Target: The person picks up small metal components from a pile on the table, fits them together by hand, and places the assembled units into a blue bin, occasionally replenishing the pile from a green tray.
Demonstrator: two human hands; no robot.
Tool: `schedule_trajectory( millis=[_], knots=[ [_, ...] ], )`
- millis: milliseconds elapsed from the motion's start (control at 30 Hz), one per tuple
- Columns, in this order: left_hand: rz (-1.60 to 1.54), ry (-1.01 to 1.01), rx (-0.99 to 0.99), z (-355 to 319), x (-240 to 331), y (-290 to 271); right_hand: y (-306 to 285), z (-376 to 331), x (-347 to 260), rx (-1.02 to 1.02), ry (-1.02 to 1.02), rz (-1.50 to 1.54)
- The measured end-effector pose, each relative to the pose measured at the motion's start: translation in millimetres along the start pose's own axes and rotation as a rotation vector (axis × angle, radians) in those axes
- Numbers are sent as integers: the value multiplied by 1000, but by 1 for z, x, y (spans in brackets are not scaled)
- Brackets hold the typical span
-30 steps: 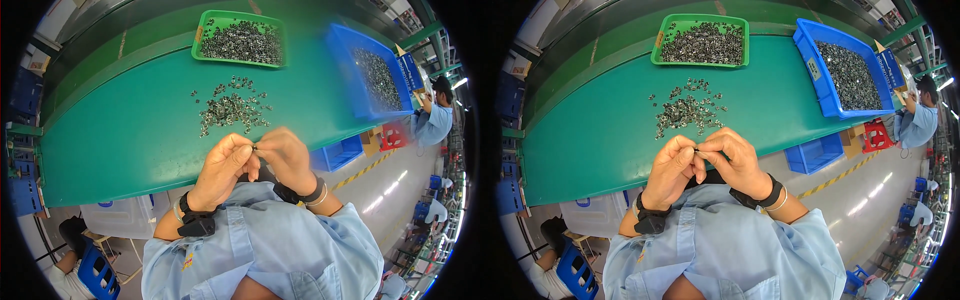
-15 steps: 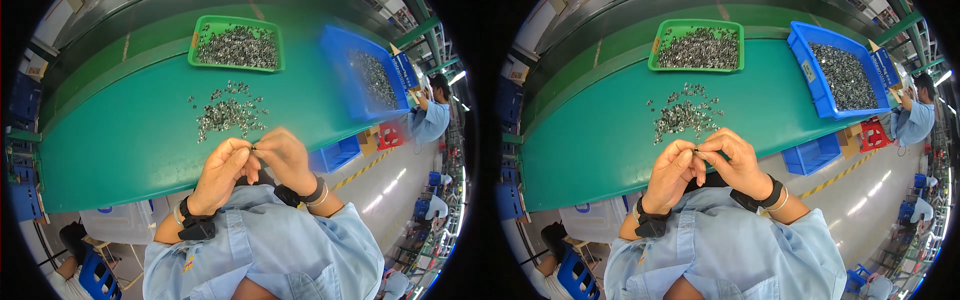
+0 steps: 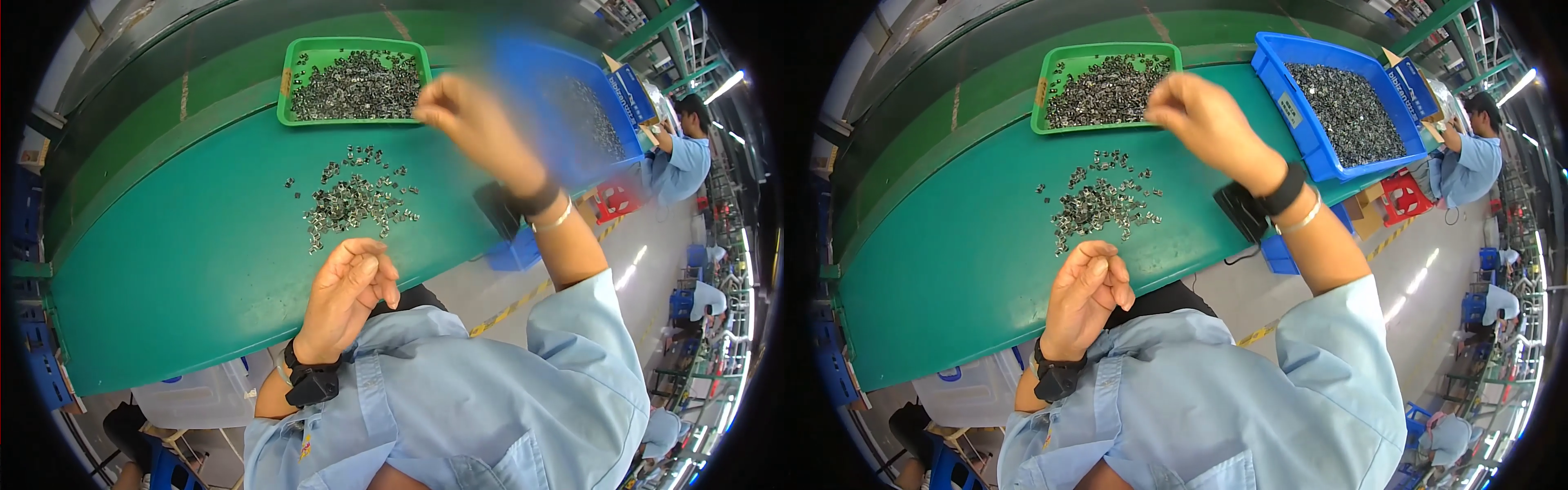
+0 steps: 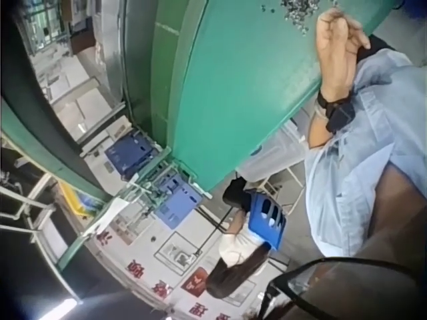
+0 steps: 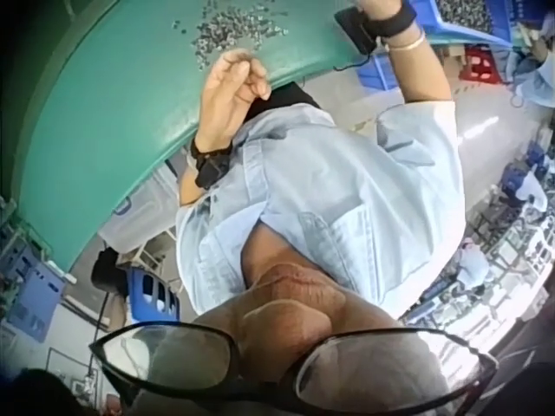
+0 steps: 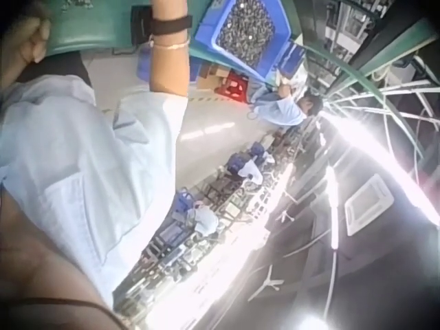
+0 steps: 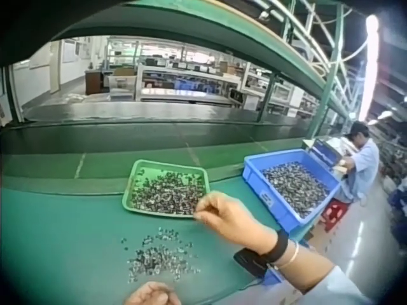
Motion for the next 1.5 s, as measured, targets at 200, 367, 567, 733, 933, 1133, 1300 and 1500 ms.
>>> schedule_trajectory(
  millis=[200, 367, 567, 733, 933, 1133, 1300, 1500],
  knots=[
    [18, -45, -49, -1, -2, 0, 19, -69, 16, -130, -56, -124],
    [44, -32, -55, -1, -4, 3, 31, -74, 8, -131, -68, -243],
    [64, -12, -34, -1, -5, 4, 22, -83, 4, -158, 50, -72],
    [189, -43, 39, 7, 0, 22, 21, -100, -10, -84, 79, 381],
    [203, -37, 80, 13, -5, 34, 43, -117, -22, -37, -23, 642],
    [203, 4, 95, 10, -6, 28, 48, -121, -25, 17, -109, 543],
    [230, 1, 96, 9, -4, 28, 45, -124, -28, 93, -218, 312],
    [391, 37, 100, 7, -3, 25, 43, -125, -32, 56, -204, 310]
  ],
)
Point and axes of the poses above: each hand's wrist, its own z-axis towards the middle knuckle, its own y-axis out of the palm, x = y × z, the point moved 2 cm from there along z, towards the middle knuckle, and after that the axes turned 7 degrees about y, right-handed, at the moved point
